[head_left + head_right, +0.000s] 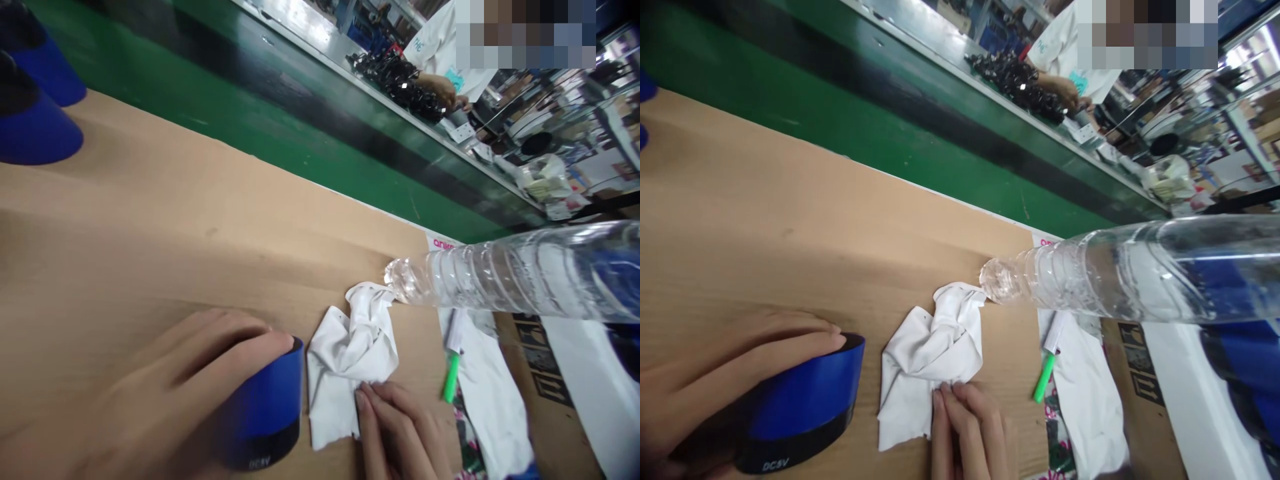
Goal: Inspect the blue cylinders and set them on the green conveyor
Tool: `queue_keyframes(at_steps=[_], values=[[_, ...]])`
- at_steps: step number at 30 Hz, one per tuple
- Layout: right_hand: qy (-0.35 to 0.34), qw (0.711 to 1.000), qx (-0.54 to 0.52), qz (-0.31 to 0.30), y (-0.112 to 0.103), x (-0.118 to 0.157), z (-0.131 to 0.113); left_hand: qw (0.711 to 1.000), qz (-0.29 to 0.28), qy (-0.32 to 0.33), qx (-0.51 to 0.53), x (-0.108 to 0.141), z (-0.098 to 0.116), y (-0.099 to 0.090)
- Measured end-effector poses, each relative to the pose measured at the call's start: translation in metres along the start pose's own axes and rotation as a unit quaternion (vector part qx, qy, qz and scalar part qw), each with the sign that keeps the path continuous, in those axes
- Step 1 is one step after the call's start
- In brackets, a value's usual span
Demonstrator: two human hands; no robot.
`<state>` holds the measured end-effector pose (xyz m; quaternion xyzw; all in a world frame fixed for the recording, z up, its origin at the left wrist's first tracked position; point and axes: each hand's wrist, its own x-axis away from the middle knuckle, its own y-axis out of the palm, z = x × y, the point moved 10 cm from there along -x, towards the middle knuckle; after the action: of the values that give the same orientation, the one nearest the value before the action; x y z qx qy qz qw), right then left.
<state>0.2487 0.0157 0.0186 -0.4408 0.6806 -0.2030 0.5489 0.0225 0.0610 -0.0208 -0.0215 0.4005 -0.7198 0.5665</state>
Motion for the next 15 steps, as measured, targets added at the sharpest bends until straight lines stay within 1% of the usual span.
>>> queue_keyframes(at_steps=[1, 3, 5, 7, 9, 12, 15], values=[[0.007, 1.000, -0.010, 0.001, 0.003, -0.005, -0.002, 1.000, 0.015, -0.018, 0.008, 0.007, -0.004, -0.001], [0.016, 1.000, -0.020, 0.003, 0.007, -0.014, -0.005, 0.998, 0.026, -0.046, 0.020, 0.020, -0.010, 0.001], [0.021, 1.000, -0.021, 0.006, 0.008, -0.017, -0.006, 0.998, 0.024, -0.055, 0.025, 0.029, -0.012, 0.005], [0.025, 0.999, -0.019, 0.009, 0.007, -0.013, -0.004, 0.998, 0.022, -0.058, 0.026, 0.032, -0.013, 0.007], [0.028, 0.999, -0.014, 0.011, 0.002, -0.002, 0.000, 0.998, 0.020, -0.060, 0.026, 0.029, -0.014, 0.007], [0.024, 1.000, 0.003, 0.002, -0.004, 0.016, 0.006, 0.998, 0.011, -0.063, 0.026, 0.018, -0.013, 0.003], [0.003, 1.000, 0.009, -0.015, -0.003, 0.025, 0.003, 0.998, -0.013, -0.060, 0.028, 0.004, -0.008, 0.000]])
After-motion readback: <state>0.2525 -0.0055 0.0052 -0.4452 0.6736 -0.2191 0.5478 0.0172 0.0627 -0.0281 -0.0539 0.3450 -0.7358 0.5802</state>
